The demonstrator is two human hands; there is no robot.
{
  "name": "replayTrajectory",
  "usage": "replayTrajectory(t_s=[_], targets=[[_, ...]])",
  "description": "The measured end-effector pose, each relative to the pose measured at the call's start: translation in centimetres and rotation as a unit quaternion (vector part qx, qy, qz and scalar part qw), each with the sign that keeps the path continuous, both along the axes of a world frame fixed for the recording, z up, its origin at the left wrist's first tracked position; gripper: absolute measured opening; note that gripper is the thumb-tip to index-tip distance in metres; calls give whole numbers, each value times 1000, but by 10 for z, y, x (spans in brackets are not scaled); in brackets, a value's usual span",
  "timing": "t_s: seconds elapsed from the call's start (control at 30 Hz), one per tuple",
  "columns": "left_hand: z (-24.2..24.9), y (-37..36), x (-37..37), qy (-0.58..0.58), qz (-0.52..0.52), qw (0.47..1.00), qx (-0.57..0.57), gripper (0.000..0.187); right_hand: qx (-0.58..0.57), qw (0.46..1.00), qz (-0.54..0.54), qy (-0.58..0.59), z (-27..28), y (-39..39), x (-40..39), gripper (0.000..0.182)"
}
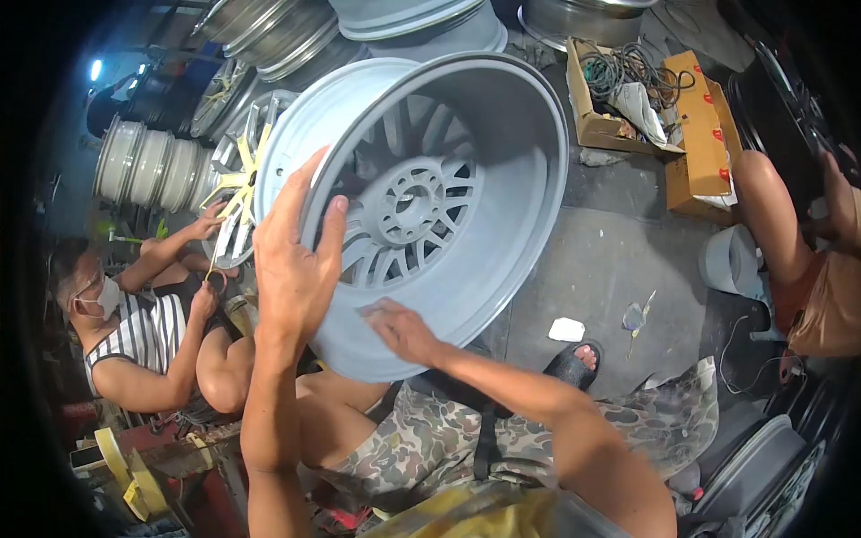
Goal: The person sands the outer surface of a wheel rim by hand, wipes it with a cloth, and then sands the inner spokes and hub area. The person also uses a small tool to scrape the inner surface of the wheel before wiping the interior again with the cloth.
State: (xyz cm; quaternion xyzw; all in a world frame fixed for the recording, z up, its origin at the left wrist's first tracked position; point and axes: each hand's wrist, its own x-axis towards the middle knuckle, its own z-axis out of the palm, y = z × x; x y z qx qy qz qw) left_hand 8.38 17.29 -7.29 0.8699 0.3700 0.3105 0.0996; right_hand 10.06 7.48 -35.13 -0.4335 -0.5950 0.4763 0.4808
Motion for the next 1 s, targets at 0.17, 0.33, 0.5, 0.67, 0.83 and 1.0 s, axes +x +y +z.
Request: replayTrajectory(t_s=[0.17, 0.33, 0.5, 0.67, 0.83, 1.0], targets=[[0, -1, 4, -26, -14, 999, -12, 45, 98, 994, 41, 3, -56, -3, 33, 33], [-4, -7, 4, -32, -29, 999, -2, 46, 318, 668, 33, -672, -182, 162, 289, 34], [-3, -6, 0, -35, -25, 999, -8, 46, 391, 513, 25, -764, -53, 233, 361, 39], [-3, 5, 2, -62, -45, 997, -17, 46, 122, 603, 19, -788, -78, 158, 265, 39], [-4, 6, 3, -59, -43, 997, -16, 48, 39, 961, -151, -230, -122, 15, 34, 19], [-4, 0, 1, -41, -24, 999, 4, 52, -18, 999, -48, 9, -30, -37, 17, 29]])
